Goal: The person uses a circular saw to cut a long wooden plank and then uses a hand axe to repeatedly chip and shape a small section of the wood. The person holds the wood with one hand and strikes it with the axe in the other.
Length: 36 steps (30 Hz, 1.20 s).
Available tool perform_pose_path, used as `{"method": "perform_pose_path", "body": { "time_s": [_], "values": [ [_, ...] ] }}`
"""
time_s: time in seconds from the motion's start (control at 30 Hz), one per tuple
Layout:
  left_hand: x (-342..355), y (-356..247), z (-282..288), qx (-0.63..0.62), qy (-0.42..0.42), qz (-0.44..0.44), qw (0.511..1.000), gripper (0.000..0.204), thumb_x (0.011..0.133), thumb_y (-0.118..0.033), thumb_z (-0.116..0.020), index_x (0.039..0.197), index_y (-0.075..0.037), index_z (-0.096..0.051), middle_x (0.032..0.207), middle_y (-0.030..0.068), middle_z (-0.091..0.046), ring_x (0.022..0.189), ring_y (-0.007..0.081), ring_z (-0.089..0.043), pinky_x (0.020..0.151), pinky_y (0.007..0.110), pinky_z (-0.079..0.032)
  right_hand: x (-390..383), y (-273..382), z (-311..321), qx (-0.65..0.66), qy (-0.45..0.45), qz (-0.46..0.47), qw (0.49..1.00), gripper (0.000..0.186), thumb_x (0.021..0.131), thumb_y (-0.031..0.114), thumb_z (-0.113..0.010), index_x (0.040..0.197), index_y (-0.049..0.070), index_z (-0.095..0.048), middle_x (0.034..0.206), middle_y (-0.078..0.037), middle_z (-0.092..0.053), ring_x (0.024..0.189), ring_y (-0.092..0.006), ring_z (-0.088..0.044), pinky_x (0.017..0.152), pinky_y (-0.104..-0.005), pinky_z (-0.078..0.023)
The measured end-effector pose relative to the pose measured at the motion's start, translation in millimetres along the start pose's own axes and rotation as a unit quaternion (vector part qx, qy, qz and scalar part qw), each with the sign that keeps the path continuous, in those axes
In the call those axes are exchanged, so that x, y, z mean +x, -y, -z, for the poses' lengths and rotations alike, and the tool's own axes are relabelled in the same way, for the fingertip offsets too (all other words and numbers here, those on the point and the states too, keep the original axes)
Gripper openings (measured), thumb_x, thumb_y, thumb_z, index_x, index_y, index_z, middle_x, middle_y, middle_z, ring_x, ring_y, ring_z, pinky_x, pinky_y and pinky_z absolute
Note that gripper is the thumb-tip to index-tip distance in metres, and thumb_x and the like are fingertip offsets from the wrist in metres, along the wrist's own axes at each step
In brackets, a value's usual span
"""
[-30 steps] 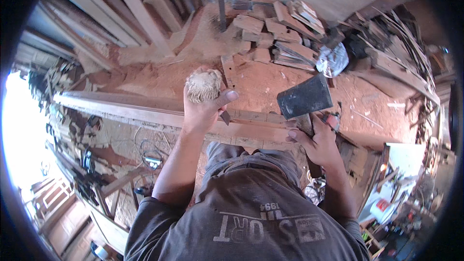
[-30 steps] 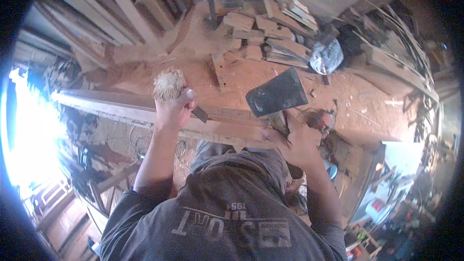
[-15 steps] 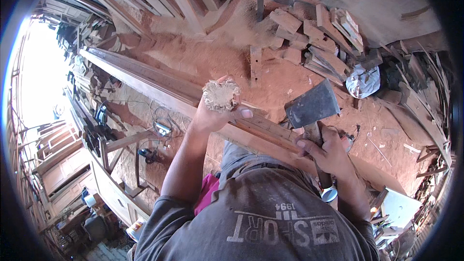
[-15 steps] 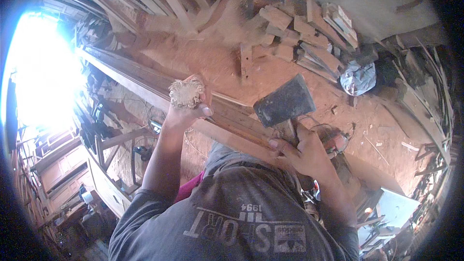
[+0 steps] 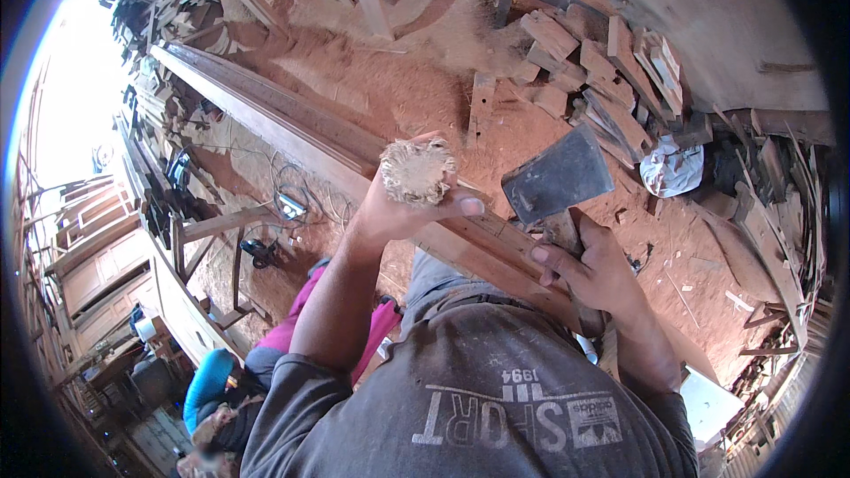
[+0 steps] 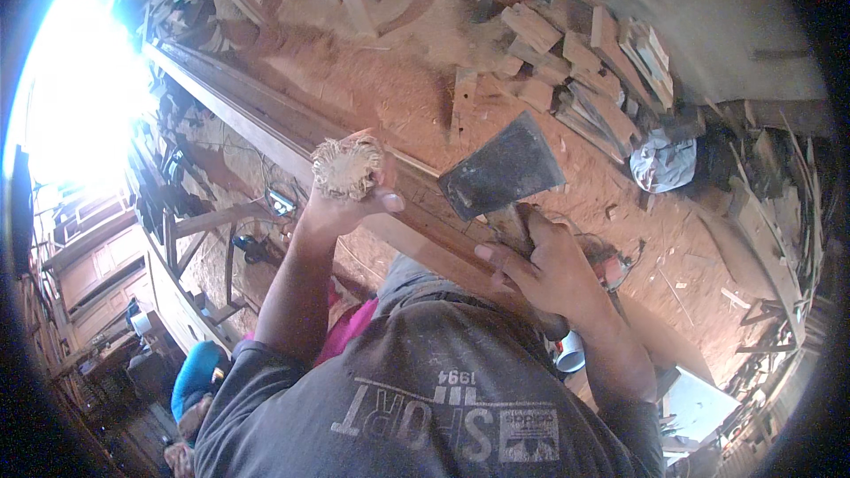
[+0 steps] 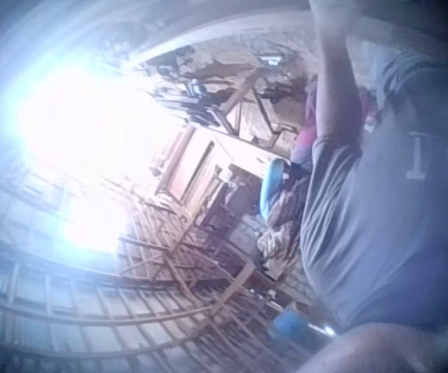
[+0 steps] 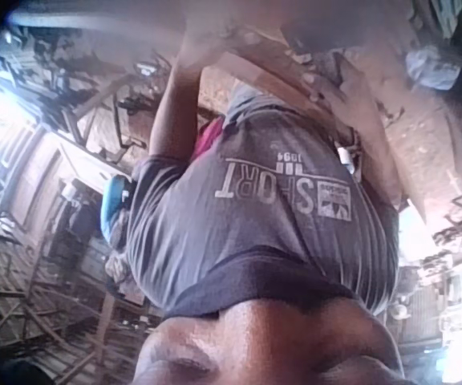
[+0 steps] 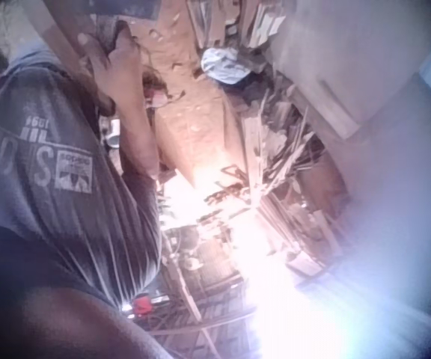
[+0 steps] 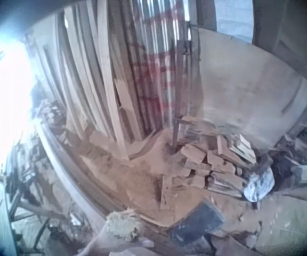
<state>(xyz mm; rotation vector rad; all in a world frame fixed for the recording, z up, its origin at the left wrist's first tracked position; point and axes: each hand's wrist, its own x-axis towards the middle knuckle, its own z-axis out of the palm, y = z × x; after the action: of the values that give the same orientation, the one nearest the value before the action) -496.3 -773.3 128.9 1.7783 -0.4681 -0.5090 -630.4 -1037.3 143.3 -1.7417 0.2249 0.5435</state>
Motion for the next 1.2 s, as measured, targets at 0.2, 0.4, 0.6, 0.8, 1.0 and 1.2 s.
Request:
{"method": "perform_pose_path", "body": {
  "time_s": [0.2,0.4,0.6,0.8,1.0,1.2],
  "values": [
    [0,-10,-3,0.033,0.027,-0.012,0.999,0.047,0.071,-0.029,-0.095,0.080,-0.001,-0.059,0.070,0.0030,-0.054,0.066,0.0148,-0.049,0.063,0.033,-0.046,1,8,-4,0.033,0.005,0.005,0.999,0.045,0.094,0.023,-0.074,0.115,-0.012,-0.054,0.077,-0.014,-0.069,0.068,-0.0176,-0.073,0.062,-0.0307,-0.055],
    [-3,-16,-6,0.051,0.023,-0.011,0.998,0.045,0.075,-0.030,-0.093,0.082,-0.001,-0.059,0.070,0.0038,-0.054,0.067,0.0145,-0.049,0.063,0.034,-0.046,-2,13,-1,-0.003,-0.004,0.007,1.000,0.043,0.094,0.023,-0.074,0.114,-0.010,-0.054,0.080,-0.014,-0.070,0.068,-0.0170,-0.072,0.063,-0.0307,-0.055],
    [-3,-9,-4,0.072,0.024,-0.048,0.996,0.045,0.077,-0.034,-0.091,0.083,-0.002,-0.059,0.069,0.0049,-0.053,0.066,0.0176,-0.050,0.062,0.035,-0.045,1,29,2,-0.037,-0.026,0.029,0.999,0.045,0.092,0.030,-0.076,0.109,-0.007,-0.058,0.079,-0.016,-0.070,0.071,-0.0209,-0.074,0.064,-0.0323,-0.055],
    [-7,-5,-3,0.115,0.001,-0.107,0.988,0.048,0.079,-0.039,-0.089,0.081,-0.002,-0.058,0.069,0.0063,-0.052,0.065,0.0196,-0.049,0.062,0.036,-0.045,5,31,2,-0.080,-0.053,0.096,0.991,0.050,0.089,0.038,-0.077,0.106,-0.007,-0.061,0.078,-0.017,-0.071,0.072,-0.0227,-0.074,0.065,-0.0326,-0.055],
    [-6,0,0,0.127,0.010,-0.094,0.987,0.049,0.079,-0.039,-0.088,0.080,-0.001,-0.057,0.069,0.0065,-0.051,0.065,0.0197,-0.048,0.062,0.036,-0.044,6,48,0,-0.065,-0.037,0.082,0.994,0.052,0.090,0.037,-0.077,0.109,-0.009,-0.061,0.076,-0.015,-0.071,0.068,-0.0214,-0.074,0.063,-0.0309,-0.055],
    [-9,-4,-1,0.090,0.000,-0.079,0.993,0.044,0.081,-0.035,-0.087,0.081,-0.001,-0.059,0.069,0.0081,-0.054,0.065,0.0204,-0.051,0.062,0.037,-0.045,10,61,3,-0.115,-0.048,0.111,0.986,0.044,0.090,0.029,-0.076,0.107,-0.008,-0.060,0.079,-0.014,-0.071,0.069,-0.0211,-0.073,0.063,-0.0306,-0.055]
  ]
}}
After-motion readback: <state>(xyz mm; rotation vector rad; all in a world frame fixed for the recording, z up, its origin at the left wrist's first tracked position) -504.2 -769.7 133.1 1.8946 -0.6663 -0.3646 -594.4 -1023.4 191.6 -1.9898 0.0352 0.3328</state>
